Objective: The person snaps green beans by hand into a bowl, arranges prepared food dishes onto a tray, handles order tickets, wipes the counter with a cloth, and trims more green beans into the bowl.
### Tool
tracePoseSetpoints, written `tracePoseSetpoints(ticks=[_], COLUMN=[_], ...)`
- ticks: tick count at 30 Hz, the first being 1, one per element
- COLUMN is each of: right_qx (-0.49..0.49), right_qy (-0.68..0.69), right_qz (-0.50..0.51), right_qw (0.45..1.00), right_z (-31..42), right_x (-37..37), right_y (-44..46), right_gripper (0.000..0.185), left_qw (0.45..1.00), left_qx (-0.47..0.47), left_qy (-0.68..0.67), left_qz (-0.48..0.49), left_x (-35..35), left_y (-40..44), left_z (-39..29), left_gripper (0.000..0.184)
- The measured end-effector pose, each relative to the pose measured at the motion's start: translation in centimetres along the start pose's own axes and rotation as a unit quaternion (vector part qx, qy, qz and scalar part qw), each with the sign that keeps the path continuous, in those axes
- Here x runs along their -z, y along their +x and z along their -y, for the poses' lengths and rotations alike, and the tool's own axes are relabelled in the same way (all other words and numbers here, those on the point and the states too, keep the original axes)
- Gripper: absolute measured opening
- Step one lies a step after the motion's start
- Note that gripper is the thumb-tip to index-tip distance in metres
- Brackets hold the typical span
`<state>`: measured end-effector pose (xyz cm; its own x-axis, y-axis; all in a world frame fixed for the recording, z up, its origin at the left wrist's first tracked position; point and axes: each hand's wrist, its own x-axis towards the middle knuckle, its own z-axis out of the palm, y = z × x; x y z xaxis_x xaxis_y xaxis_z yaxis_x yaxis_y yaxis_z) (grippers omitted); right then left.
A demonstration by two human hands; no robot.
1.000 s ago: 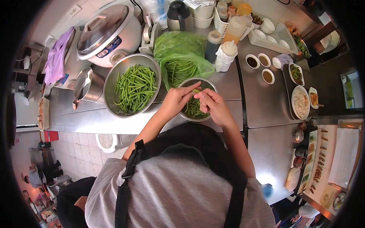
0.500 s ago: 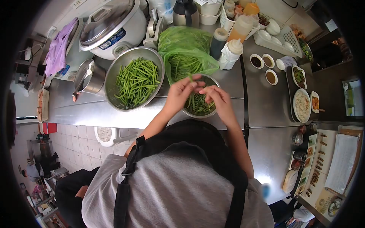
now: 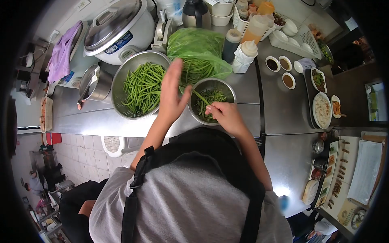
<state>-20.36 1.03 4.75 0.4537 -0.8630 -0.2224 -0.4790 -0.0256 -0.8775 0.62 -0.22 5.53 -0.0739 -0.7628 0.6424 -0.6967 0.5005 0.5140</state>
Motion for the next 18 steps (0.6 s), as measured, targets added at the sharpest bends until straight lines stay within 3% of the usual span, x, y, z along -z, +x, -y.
tracePoseSetpoints(ticks=[1, 4, 5, 8, 12, 13, 16, 17, 18], right_qx=[0.016, 0.061, 0.067, 0.046, 0.004, 0.003, 0.011, 0.021, 0.032], right_qy=[-0.004, 0.03, 0.073, 0.221, 0.483, 0.496, 0.513, 0.507, 0.5], right_qz=[-0.015, -0.033, -0.028, -0.012, 0.013, 0.016, 0.017, 0.012, 0.006], right_qw=[1.0, 0.997, 0.995, 0.974, 0.875, 0.868, 0.858, 0.862, 0.865], right_z=[0.2, 0.6, 0.4, -0.4, -0.4, -0.4, -0.3, -0.6, -0.9], right_x=[0.0, -0.3, -0.3, -0.6, -1.8, -2.0, -2.0, -1.7, -1.4], right_y=[-0.1, 0.3, 0.5, 0.8, 1.1, 1.2, 1.5, 1.5, 1.5], right_gripper=[0.027, 0.026, 0.027, 0.027, 0.028, 0.028, 0.028, 0.028, 0.029], left_qw=[0.994, 0.971, 0.977, 0.958, 0.912, 0.893, 0.876, 0.865, 0.885], left_qx=[0.008, -0.033, 0.003, 0.111, 0.25, 0.295, 0.297, 0.337, 0.312], left_qy=[0.046, 0.05, 0.009, -0.126, -0.263, -0.275, -0.376, -0.37, -0.344], left_qz=[0.101, 0.233, 0.213, 0.232, 0.191, 0.198, 0.06, 0.026, -0.026], left_x=[1.1, 0.7, 0.3, 0.1, -1.1, -1.0, -1.4, -0.6, -0.4], left_y=[0.3, -1.6, -2.1, -2.2, -3.1, -3.1, -2.8, -2.5, -2.8], left_z=[-1.7, -1.0, -0.8, -1.0, -1.8, -2.3, -1.7, -0.8, 1.6], left_gripper=[0.055, 0.037, 0.025, 0.023, 0.021, 0.023, 0.027, 0.03, 0.028])
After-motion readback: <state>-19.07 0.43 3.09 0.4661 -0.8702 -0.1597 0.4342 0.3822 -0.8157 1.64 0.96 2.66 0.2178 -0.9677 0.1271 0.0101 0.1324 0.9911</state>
